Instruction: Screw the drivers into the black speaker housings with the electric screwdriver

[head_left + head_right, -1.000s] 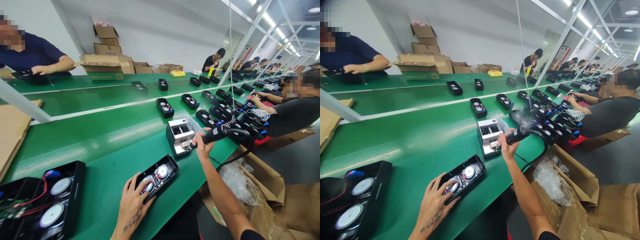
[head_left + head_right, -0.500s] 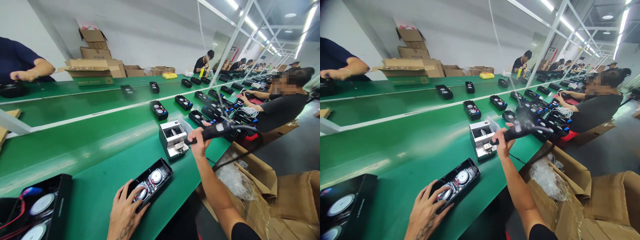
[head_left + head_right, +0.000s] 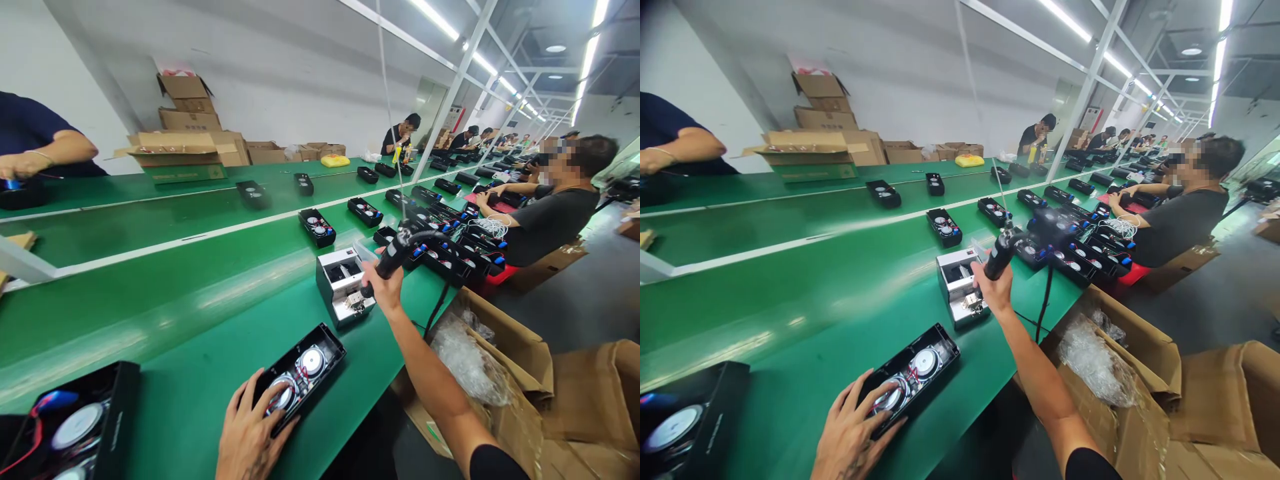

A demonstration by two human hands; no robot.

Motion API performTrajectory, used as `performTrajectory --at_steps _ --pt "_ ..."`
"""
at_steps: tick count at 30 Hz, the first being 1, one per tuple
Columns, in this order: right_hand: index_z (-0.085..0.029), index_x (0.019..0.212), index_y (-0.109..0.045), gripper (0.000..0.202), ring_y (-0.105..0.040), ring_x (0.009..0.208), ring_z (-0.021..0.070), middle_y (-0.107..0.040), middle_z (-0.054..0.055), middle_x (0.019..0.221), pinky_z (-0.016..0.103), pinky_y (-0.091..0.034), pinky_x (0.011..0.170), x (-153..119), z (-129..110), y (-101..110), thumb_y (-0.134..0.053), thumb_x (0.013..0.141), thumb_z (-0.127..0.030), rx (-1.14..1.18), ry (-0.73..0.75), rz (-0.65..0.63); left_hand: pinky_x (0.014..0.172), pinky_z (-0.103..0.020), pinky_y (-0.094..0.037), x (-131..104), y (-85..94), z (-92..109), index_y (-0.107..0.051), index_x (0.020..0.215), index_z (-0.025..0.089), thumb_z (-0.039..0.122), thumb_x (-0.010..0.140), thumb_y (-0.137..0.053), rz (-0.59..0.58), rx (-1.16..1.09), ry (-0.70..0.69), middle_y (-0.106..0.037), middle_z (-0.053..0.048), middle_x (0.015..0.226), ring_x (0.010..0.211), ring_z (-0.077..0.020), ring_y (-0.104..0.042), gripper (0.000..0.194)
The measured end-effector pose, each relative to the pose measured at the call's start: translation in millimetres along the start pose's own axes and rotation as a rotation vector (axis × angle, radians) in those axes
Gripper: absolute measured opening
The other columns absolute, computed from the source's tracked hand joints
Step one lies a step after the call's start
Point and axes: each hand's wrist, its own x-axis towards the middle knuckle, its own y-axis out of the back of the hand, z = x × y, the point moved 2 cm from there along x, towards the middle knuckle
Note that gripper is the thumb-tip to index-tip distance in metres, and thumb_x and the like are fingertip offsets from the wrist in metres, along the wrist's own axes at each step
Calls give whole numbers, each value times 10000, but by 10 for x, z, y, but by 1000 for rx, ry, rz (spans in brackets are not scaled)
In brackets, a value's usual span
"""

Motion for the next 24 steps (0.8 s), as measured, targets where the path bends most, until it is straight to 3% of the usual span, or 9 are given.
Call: performTrajectory --at_steps 5,8,11,14,19,24 --pt "-243 970 -555 320 -528 426 136 -570 -118 497 312 -513 548 -142 255 -43 -803 849 -404 -48 -92 -45 1091 -565 -444 3 18 23 -721 732 273 296 932 -730 -12 -42 30 -800 -9 1208 1399 -399 -546 201" --pt "-235 924 -580 335 -508 426 126 -563 -106 517 284 -464 472 -221 318 15 -847 794 -390 -98 -166 -145 1108 -566 -437 9 23 30 -730 753 269 320 936 -739 -2 -80 52 -802 -15 1200 1393 -399 -554 190" --pt "-232 946 -596 355 -490 405 115 -555 -111 520 263 -422 425 -440 252 62 -872 781 -381 -79 -259 -286 1114 -579 -440 10 24 54 -735 757 269 317 928 -751 -3 -100 71 -804 -11 1198 1395 -406 -554 178" --pt "-246 1104 -563 392 -478 379 108 -540 -139 533 262 -427 434 -793 52 16 -835 859 -386 98 -299 -337 1127 -597 -449 16 49 102 -748 770 269 274 896 -785 -37 -110 110 -802 -3 1212 1417 -413 -541 132" --pt "-310 1192 -464 361 -427 358 108 -479 -151 568 258 -395 395 -1390 -303 -336 -733 967 -393 462 -252 -345 1154 -601 -460 49 120 177 -797 839 277 276 849 -855 -94 -107 143 -799 -4 1228 1415 -404 -549 58" --pt "-330 1200 -432 337 -441 366 108 -485 -144 602 252 -421 404 -1768 -336 -740 -694 1003 -407 497 -252 -523 1177 -607 -450 42 134 212 -834 948 315 324 859 -861 -101 -137 182 -790 -28 1240 1459 -401 -527 93"
